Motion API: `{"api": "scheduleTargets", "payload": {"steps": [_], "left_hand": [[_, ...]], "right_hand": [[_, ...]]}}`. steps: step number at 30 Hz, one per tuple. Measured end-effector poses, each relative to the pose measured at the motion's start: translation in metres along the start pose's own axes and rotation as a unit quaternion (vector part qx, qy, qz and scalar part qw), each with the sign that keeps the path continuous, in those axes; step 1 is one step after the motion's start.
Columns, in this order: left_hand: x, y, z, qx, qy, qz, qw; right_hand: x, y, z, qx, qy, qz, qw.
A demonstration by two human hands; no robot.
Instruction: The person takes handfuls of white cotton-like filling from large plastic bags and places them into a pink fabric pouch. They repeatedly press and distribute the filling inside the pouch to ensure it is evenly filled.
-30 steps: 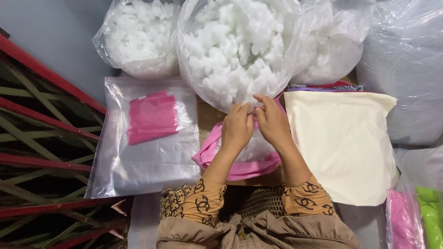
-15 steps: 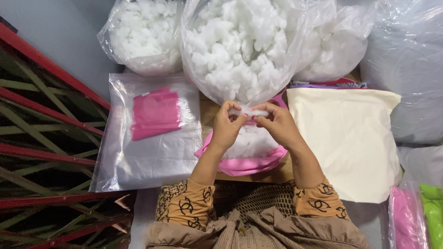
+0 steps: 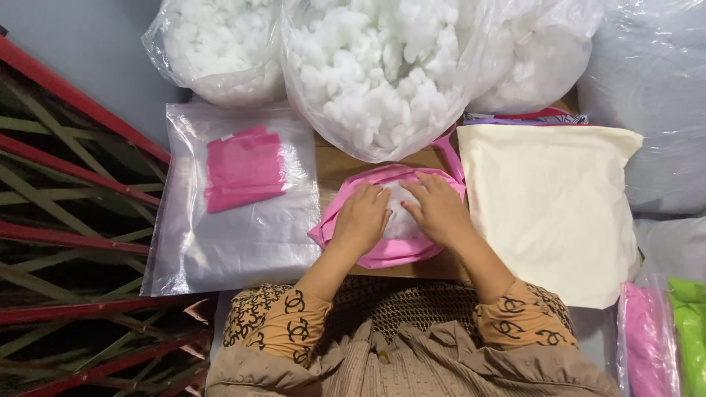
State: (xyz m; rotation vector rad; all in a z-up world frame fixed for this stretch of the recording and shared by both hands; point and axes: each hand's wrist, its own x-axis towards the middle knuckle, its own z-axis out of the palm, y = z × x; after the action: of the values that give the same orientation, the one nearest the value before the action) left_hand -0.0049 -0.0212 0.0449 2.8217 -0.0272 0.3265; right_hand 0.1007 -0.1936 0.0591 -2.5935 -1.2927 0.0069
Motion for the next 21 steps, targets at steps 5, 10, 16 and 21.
{"api": "scheduleTargets", "payload": {"steps": [5, 10, 16, 21], "left_hand": [[-0.021, 0.005, 0.006, 0.06, -0.256, -0.065, 0.963], [-0.02, -0.006, 0.016, 0.063, -0.249, -0.036, 0.966], [-0.007, -0.004, 0.009, 0.033, 0.135, 0.036, 0.99], [-0.016, -0.004, -0.002, 0.109, -0.286, -0.109, 0.946]], "right_hand": [[-0.02, -0.044, 0.02, -0.114, -0.182, 0.026, 0.976], [-0.024, -0.029, 0.015, -0.081, -0.248, 0.032, 0.965], [-0.018, -0.008, 0.016, 0.051, 0.051, 0.021, 0.997], [-0.014, -0.035, 0.023, -0.126, -0.156, 0.002, 0.98]]}}
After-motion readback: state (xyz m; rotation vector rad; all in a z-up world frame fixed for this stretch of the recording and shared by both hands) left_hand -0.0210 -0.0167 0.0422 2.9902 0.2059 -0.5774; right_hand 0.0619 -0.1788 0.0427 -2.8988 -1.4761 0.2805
